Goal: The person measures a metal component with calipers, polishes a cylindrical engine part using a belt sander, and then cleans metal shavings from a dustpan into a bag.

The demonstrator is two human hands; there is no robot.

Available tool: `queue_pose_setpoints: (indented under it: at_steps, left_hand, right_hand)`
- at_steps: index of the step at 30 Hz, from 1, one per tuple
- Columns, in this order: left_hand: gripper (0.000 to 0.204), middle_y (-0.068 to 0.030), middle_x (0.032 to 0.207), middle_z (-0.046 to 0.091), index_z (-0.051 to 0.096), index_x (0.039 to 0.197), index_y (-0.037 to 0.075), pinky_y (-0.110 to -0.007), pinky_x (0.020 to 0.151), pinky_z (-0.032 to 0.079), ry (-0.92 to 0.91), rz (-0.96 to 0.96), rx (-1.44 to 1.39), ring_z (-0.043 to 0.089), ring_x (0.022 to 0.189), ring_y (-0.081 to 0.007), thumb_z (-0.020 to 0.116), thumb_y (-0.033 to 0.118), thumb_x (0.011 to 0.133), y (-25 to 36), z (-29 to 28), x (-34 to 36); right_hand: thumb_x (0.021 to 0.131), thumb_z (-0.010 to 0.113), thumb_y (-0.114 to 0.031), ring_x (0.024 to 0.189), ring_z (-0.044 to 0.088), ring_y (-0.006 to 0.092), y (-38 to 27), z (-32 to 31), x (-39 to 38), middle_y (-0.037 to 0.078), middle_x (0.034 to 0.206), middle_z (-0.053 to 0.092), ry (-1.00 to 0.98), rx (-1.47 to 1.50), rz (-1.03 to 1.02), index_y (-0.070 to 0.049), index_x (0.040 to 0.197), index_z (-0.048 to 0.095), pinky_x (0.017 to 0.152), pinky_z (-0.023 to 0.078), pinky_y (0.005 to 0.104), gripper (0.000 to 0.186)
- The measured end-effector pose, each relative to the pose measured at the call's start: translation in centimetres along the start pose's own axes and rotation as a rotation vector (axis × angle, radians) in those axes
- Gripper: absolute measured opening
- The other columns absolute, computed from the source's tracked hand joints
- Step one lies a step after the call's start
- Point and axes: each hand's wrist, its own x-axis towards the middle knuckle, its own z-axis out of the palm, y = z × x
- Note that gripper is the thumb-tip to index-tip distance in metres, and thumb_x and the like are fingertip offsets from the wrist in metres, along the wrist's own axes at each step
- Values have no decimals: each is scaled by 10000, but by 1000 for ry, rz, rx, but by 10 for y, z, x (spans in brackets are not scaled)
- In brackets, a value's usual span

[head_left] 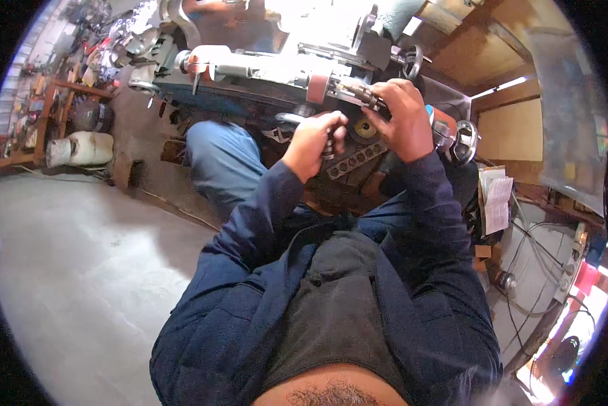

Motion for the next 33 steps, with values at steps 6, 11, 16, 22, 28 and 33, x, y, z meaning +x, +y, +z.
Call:
queue_pose_setpoints:
  at_steps: [6, 11, 16, 22, 28, 33]
  left_hand:
    - [256, -20, 1041, 693, 657, 1212, 65, -231, 555, 482, -50, 128, -56, 566, 618, -79, 612, 198, 997, -10, 14, 20]
    - [314, 29, 999, 663, 641, 1272, 76, -197, 588, 465, -72, 225, -39, 546, 688, -32, 660, 199, 984, -19, 13, 31]
    - [296, 37, 943, 645, 643, 1255, 71, -193, 556, 447, -74, 287, -48, 516, 626, -22, 662, 183, 981, -25, 22, 40]
    - [187, 23, 901, 620, 630, 1135, 79, -209, 544, 439, -50, 274, -160, 515, 610, -33, 660, 174, 977, -26, 26, 41]
    - [228, 26, 912, 628, 614, 1161, 86, -213, 550, 434, -35, 315, -153, 517, 630, -35, 675, 206, 977, -33, 30, 51]
    - [236, 17, 906, 641, 613, 1155, 85, -224, 553, 428, 65, 396, 7, 526, 658, -48, 676, 241, 989, -33, 39, 58]
  right_hand:
    - [707, 812, -102, 1028, 622, 338, 6, 9, 13, 126, 1023, 663, -124, -85, -66, -73, 1048, 670, 915, 495, 430, 370]
    - [712, 796, -71, 1027, 632, 349, 10, 25, 7, 141, 1044, 657, -113, -6, -5, -63, 1059, 672, 898, 512, 420, 368]
    - [718, 777, -33, 1020, 648, 351, 11, 22, 1, 163, 1057, 652, -91, 95, 137, -51, 1086, 667, 877, 534, 400, 384]
    - [722, 773, -27, 1012, 661, 346, 13, 24, 3, 173, 1068, 649, -117, 63, 115, -51, 1107, 662, 863, 541, 396, 402]
    - [736, 781, -45, 1028, 660, 364, 18, 25, 0, 179, 1093, 650, -180, 16, 137, -60, 1181, 624, 864, 539, 414, 472]
    - [786, 799, -142, 1177, 606, 358, 8, -6, 1, 188, 1278, 615, -99, 5, 179, -86, 1367, 530, 920, 534, 408, 643]
